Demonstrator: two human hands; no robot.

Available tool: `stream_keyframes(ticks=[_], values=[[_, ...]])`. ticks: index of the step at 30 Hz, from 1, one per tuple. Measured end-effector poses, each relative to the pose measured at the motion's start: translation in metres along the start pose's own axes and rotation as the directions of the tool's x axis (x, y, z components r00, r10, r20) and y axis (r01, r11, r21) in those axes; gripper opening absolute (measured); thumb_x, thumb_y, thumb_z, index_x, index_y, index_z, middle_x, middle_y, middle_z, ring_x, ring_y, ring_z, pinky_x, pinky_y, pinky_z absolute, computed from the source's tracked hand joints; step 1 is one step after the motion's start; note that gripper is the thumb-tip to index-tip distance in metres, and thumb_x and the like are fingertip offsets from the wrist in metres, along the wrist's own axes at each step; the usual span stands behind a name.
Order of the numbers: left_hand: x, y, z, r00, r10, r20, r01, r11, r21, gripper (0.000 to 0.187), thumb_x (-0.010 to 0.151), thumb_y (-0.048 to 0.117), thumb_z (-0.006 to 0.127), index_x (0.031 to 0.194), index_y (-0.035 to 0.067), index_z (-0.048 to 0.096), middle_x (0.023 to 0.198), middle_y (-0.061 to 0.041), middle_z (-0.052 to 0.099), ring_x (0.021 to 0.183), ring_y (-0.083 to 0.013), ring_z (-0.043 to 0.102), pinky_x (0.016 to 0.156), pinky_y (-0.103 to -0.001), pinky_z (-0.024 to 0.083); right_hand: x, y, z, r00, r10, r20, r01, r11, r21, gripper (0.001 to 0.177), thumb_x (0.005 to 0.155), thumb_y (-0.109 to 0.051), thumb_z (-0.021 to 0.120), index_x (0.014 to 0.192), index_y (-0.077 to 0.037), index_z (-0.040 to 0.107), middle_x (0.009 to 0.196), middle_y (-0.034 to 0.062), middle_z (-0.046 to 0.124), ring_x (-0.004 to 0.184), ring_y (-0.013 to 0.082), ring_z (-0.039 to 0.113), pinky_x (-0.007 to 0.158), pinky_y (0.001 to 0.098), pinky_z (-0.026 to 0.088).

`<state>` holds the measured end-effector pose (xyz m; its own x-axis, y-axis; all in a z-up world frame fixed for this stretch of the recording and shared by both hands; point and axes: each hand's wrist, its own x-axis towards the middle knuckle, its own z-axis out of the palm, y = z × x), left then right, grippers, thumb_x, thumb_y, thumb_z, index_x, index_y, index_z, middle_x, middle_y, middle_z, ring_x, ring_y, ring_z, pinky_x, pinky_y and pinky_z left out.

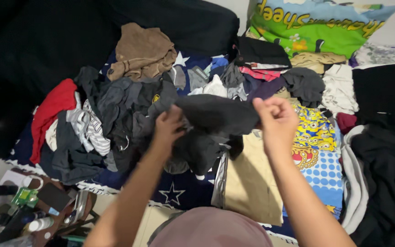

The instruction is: The person folds shirts and items of clothing on a bed by laying them flat, folding the sleeves and sides, and stacking them one at a time.

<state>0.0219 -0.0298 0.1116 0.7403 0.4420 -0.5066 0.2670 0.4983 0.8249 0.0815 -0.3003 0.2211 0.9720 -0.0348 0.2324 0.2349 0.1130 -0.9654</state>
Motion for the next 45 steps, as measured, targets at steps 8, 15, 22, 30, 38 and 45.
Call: stream_keyframes(ticks=[8, 15, 22, 30, 38, 45], values=[[-0.098, -0.061, 0.076, 0.807, 0.438, 0.397, -0.588, 0.531, 0.61, 0.046, 0.079, 0.048, 0.082, 0.084, 0.003, 0.072, 0.072, -0.017, 0.07, 0.068, -0.0339, 0.072, 0.063, -0.044, 0.055, -0.018, -0.057, 0.049, 0.94, 0.296, 0.172, -0.325, 0.93, 0.172, 0.022, 0.097, -0.017, 0.075, 0.114, -0.004, 0.073, 0.081, -0.0023, 0.067, 0.065, 0.0059, 0.062, 0.058, 0.0238, 0.054], [-0.036, -0.06, 0.078, 0.457, 0.868, 0.194, -0.799, 0.305, 0.518, 0.045, 0.086, 0.028, 0.079, 0.112, -0.004, 0.06, 0.094, -0.022, 0.069, 0.085, -0.0408, 0.069, 0.072, -0.047, 0.056, -0.008, -0.101, 0.027, 0.933, 0.308, 0.184, -0.345, 0.912, 0.221, 0.013, 0.094, -0.014, 0.071, 0.103, -0.006, 0.07, 0.085, 0.0041, 0.075, 0.065, 0.0103, 0.069, 0.057, 0.0247, 0.056], [-0.032, -0.074, 0.052, 0.518, 0.765, 0.382, -0.824, 0.327, 0.463, 0.038, 0.08, 0.022, 0.081, 0.099, 0.001, 0.057, 0.082, -0.021, 0.066, 0.079, -0.0442, 0.067, 0.067, -0.048, 0.054, 0.041, -0.081, -0.025, 0.96, -0.241, -0.14, 0.251, 0.966, 0.058, 0.021, 0.106, -0.007, 0.087, 0.106, -0.003, 0.066, 0.08, -0.0001, 0.059, 0.062, 0.0044, 0.049, 0.055, 0.0199, 0.039], [-0.045, -0.057, 0.044, 0.832, 0.351, 0.43, -0.439, 0.89, 0.125, 0.019, 0.092, 0.014, 0.066, 0.09, 0.01, 0.048, 0.08, 0.004, 0.045, 0.073, -0.0038, 0.042, 0.063, -0.023, 0.039, 0.05, 0.019, -0.059, 0.93, 0.211, 0.3, 0.168, 0.482, -0.86, 0.04, 0.091, -0.03, 0.08, 0.116, -0.002, 0.065, 0.094, 0.0129, 0.076, 0.091, 0.0327, 0.072, 0.08, 0.0451, 0.054], [-0.105, -0.015, 0.068, 0.684, 0.411, 0.602, -0.648, 0.721, 0.244, 0.018, 0.094, 0.015, 0.068, 0.093, 0.007, 0.052, 0.081, -0.004, 0.051, 0.074, -0.0149, 0.053, 0.068, -0.032, 0.045, -0.066, 0.144, -0.031, 0.438, 0.734, 0.519, -0.698, 0.641, -0.318, 0.011, 0.089, -0.006, 0.062, 0.099, -0.002, 0.062, 0.074, 0.0111, 0.071, 0.061, 0.0208, 0.07, 0.045, 0.0288, 0.052], [-0.16, 0.004, 0.078, 0.577, 0.375, 0.726, -0.728, 0.639, 0.249, 0.011, 0.088, 0.01, 0.064, 0.097, 0.006, 0.059, 0.08, -0.012, 0.067, 0.072, -0.0238, 0.068, 0.068, -0.034, 0.052, -0.1, 0.125, 0.018, 0.337, 0.809, 0.481, -0.94, 0.319, 0.123, 0.019, 0.088, -0.015, 0.053, 0.099, -0.006, 0.065, 0.09, 0.0066, 0.074, 0.079, 0.0143, 0.073, 0.067, 0.03, 0.059]])
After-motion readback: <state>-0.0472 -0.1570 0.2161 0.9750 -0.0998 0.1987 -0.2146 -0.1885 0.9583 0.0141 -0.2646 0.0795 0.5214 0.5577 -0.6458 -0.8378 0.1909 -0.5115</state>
